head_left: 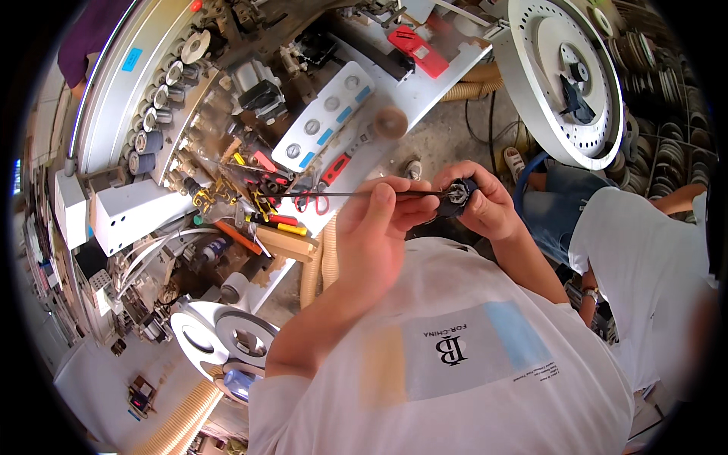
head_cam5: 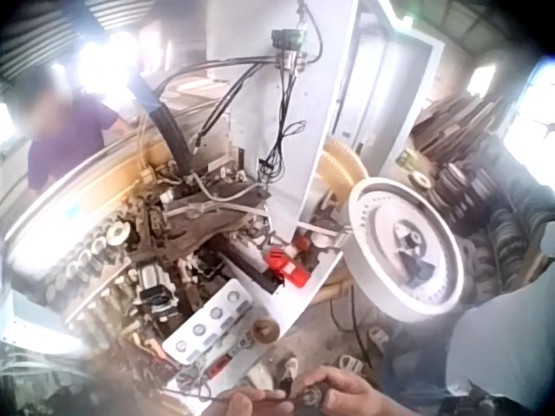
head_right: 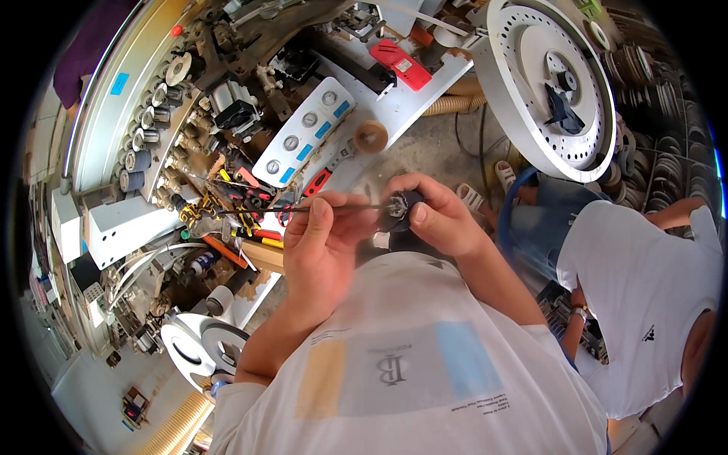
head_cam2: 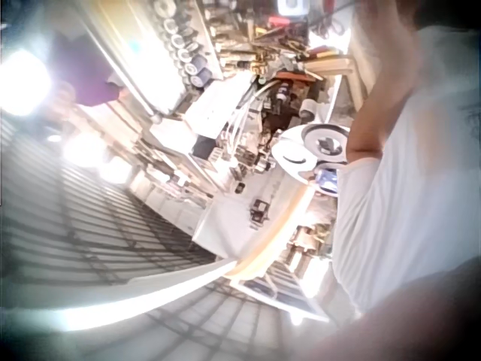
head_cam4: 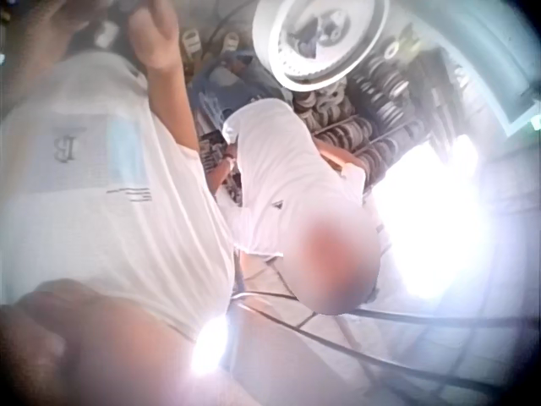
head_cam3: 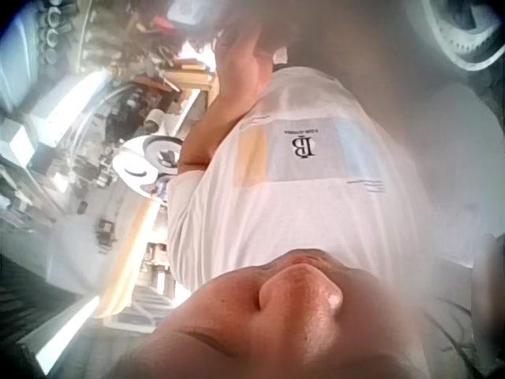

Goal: The person manipulates internal components of a large industrial machine, uses shears to cut a plastic tie, and then uses a screwdriver to tighten a small part.

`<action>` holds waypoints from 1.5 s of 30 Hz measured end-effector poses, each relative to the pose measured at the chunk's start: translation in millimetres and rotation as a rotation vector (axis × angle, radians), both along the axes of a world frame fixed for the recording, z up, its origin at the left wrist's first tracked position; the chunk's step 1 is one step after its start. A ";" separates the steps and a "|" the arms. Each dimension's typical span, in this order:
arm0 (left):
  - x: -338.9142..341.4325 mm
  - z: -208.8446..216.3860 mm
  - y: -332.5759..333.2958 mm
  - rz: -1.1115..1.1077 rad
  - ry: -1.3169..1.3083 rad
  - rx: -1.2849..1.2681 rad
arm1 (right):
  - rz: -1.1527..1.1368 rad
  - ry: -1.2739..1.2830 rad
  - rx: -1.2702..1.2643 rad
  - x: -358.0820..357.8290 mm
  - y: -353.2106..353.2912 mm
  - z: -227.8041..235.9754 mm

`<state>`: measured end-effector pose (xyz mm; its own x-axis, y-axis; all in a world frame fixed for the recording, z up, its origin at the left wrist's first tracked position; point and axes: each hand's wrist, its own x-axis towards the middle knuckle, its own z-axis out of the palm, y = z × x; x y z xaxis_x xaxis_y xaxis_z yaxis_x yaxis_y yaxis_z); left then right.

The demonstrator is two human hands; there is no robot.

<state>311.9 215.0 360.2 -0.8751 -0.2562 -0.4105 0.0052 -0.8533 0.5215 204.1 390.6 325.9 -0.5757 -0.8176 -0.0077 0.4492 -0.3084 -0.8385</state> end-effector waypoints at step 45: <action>-59.9 57.8 41.2 -0.305 0.689 -1.591 | -0.195 -0.092 -0.226 -7.2 65.3 -22.0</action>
<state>252.0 256.3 418.0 -0.8546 0.1870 0.4844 0.5151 0.4230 0.7454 196.9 455.9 303.8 -0.7272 -0.6787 0.1024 0.4342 -0.5705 -0.6971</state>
